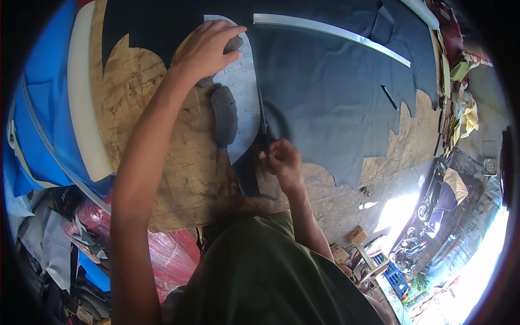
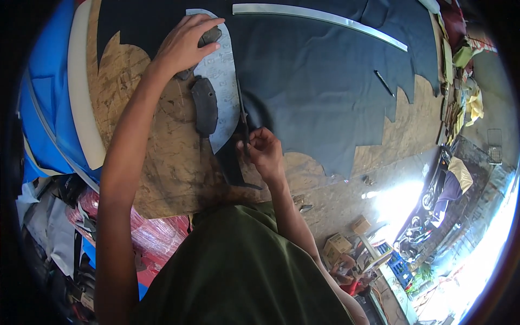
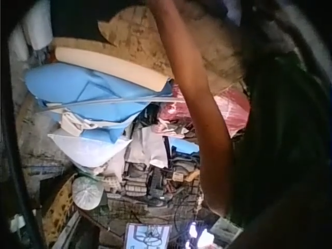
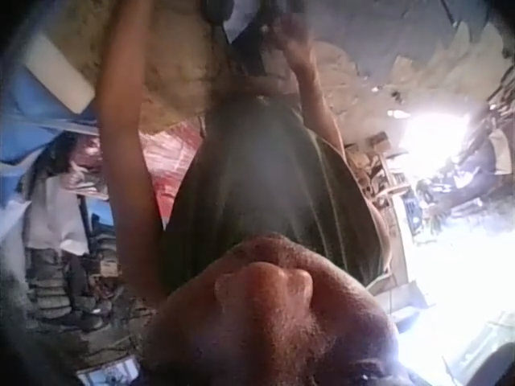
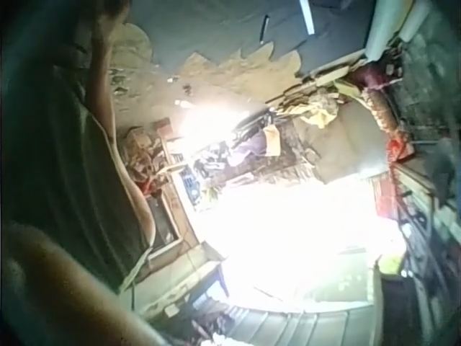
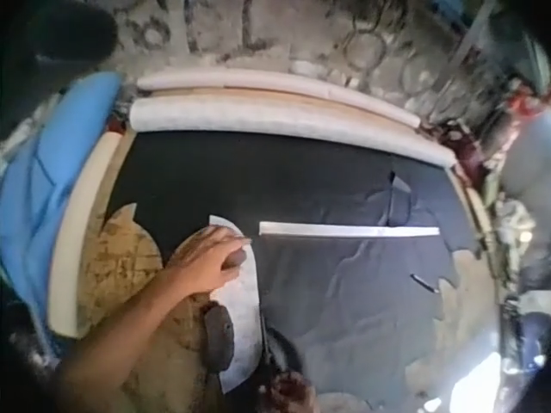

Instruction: Cutting fabric pieces using cardboard patterns and scissors on a workbench.

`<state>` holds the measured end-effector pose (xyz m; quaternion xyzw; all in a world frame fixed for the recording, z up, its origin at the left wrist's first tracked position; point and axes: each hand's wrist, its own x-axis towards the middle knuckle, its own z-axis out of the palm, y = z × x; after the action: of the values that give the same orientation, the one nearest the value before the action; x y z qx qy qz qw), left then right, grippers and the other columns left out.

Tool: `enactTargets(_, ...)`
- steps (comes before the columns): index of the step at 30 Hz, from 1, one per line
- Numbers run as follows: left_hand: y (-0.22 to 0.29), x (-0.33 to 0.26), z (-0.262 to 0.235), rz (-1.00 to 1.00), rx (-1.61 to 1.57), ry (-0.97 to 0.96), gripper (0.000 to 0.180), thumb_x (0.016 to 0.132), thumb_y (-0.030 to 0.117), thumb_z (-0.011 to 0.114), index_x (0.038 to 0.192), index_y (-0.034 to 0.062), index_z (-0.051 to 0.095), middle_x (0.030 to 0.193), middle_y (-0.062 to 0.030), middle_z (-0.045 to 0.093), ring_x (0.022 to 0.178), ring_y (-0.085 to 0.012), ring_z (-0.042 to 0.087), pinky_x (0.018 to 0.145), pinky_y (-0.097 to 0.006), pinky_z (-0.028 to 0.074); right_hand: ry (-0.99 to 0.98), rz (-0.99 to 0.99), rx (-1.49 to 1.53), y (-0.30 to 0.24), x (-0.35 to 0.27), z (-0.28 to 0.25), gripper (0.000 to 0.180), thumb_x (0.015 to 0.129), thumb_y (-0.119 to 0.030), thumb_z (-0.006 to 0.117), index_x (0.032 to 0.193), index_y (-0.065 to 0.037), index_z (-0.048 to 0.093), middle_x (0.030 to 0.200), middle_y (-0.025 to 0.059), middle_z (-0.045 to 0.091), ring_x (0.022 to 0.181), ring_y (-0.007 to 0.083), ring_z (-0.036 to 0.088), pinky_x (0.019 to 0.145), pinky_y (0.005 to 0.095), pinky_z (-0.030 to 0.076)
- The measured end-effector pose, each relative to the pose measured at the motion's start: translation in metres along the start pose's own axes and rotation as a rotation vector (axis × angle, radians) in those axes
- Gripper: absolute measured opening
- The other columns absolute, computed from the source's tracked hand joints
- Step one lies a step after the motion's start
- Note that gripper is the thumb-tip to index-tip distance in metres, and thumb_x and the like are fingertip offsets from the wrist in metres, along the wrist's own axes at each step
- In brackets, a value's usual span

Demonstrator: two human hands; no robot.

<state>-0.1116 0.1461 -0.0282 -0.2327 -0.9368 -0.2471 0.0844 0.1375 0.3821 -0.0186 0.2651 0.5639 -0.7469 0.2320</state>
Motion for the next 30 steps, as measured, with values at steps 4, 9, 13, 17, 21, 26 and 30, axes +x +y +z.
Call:
enactTargets(4,-0.006,0.008,0.002,-0.044,0.038,-0.123,0.031,0.087,0.013,0.075,0.118,0.0111,0.073,0.129,0.0005,0.064,0.114,-0.0255,0.062,0.104,-0.037,0.053,0.013,0.001,-0.021,-0.009,0.005,0.002,0.016,0.094,0.0,0.074,0.101,-0.006,0.061,0.078,0.0027,0.068,0.062,0.0077,0.059,0.058,0.0181,0.045)
enactTargets(9,-0.015,0.014,-0.002,-0.089,0.054,-0.231,0.028,0.087,0.014,0.075,0.115,0.0117,0.074,0.128,0.0019,0.064,0.113,-0.0252,0.062,0.102,-0.037,0.053,0.047,0.014,-0.002,-0.02,0.018,0.013,0.017,0.092,-0.001,0.077,0.098,-0.005,0.062,0.075,0.0008,0.066,0.061,0.0064,0.057,0.059,0.0179,0.043)
enactTargets(13,-0.022,0.013,-0.007,-0.073,0.04,-0.247,0.024,0.088,0.013,0.074,0.112,0.0109,0.074,0.129,0.0025,0.064,0.113,-0.0249,0.062,0.099,-0.037,0.053,0.069,0.021,0.009,-0.027,0.025,0.017,0.019,0.089,-0.002,0.08,0.094,-0.004,0.062,0.073,-0.0009,0.064,0.06,0.0049,0.054,0.059,0.0179,0.041)
enactTargets(17,-0.028,0.007,-0.01,-0.036,-0.015,-0.188,0.021,0.089,0.012,0.073,0.11,0.0093,0.074,0.129,0.0024,0.066,0.113,-0.0243,0.062,0.097,-0.037,0.054,0.071,0.043,-0.032,-0.033,0.029,0.018,0.019,0.089,-0.001,0.08,0.094,-0.005,0.062,0.073,-0.0015,0.064,0.061,0.0046,0.053,0.06,0.0176,0.041)
enactTargets(21,-0.04,0.001,-0.004,0.022,-0.067,-0.025,0.016,0.09,0.012,0.071,0.104,0.0093,0.078,0.119,0.0026,0.071,0.11,-0.0186,0.064,0.098,-0.037,0.053,0.049,0.003,-0.05,-0.042,0.05,0.021,0.016,0.092,0.0,0.074,0.101,-0.005,0.063,0.079,0.0028,0.068,0.068,0.0096,0.064,0.061,0.0183,0.048)
enactTargets(26,-0.053,0.0,-0.012,0.103,0.075,-0.029,0.019,0.093,0.011,0.067,0.109,0.0108,0.079,0.124,0.0022,0.071,0.115,-0.0176,0.064,0.104,-0.037,0.048,0.093,0.023,0.012,-0.043,0.052,0.022,0.02,0.087,0.0,0.08,0.094,-0.004,0.062,0.074,0.0001,0.065,0.061,0.0052,0.055,0.058,0.0175,0.041)
enactTargets(30,-0.066,-0.007,-0.012,0.112,0.03,-0.037,0.021,0.094,0.012,0.067,0.112,0.0115,0.079,0.126,0.0019,0.071,0.118,-0.0179,0.064,0.109,-0.039,0.043,0.081,0.04,-0.024,-0.065,0.067,0.03,0.02,0.086,0.0,0.081,0.094,-0.004,0.063,0.074,0.0007,0.066,0.061,0.0053,0.056,0.058,0.0173,0.042)
